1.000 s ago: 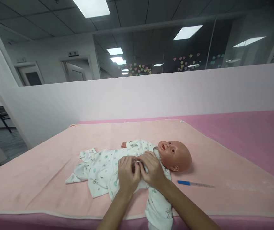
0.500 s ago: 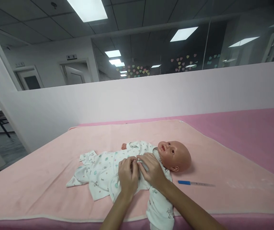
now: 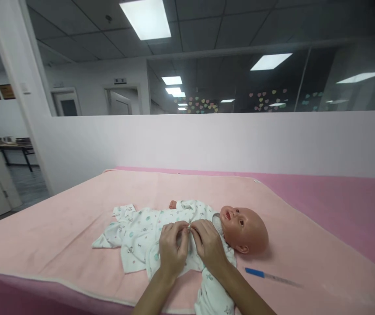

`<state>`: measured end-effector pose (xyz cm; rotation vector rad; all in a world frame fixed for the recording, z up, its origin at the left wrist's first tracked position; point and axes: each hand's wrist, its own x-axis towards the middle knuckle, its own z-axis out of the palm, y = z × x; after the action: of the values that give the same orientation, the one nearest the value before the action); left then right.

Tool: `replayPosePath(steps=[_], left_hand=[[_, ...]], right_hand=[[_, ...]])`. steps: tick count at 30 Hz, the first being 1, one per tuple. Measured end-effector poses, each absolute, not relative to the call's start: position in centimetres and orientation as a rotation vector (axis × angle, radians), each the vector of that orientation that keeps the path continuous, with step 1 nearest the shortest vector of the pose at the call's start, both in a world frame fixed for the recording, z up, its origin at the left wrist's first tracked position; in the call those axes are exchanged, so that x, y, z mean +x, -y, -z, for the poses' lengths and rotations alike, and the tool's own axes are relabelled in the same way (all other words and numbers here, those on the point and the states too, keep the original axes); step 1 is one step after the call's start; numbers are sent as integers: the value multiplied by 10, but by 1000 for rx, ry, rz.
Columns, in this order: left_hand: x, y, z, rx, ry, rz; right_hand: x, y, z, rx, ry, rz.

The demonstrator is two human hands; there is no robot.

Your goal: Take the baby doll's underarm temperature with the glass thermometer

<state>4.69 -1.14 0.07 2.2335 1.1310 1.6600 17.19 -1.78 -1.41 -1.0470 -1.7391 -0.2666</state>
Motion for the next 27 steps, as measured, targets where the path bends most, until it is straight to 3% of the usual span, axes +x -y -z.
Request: replayPosePath(steps=[5, 15, 27], left_hand=[[26, 16, 1, 2178, -1169, -1722], [23, 23, 0, 2260, -1373, -1458], [23, 22, 4, 2102, -1407, -1508]], right_hand=[[174, 16, 17, -1048, 1721, 281], [176, 20, 16, -1100, 1679, 274], [176, 19, 16, -1101, 1685, 274]])
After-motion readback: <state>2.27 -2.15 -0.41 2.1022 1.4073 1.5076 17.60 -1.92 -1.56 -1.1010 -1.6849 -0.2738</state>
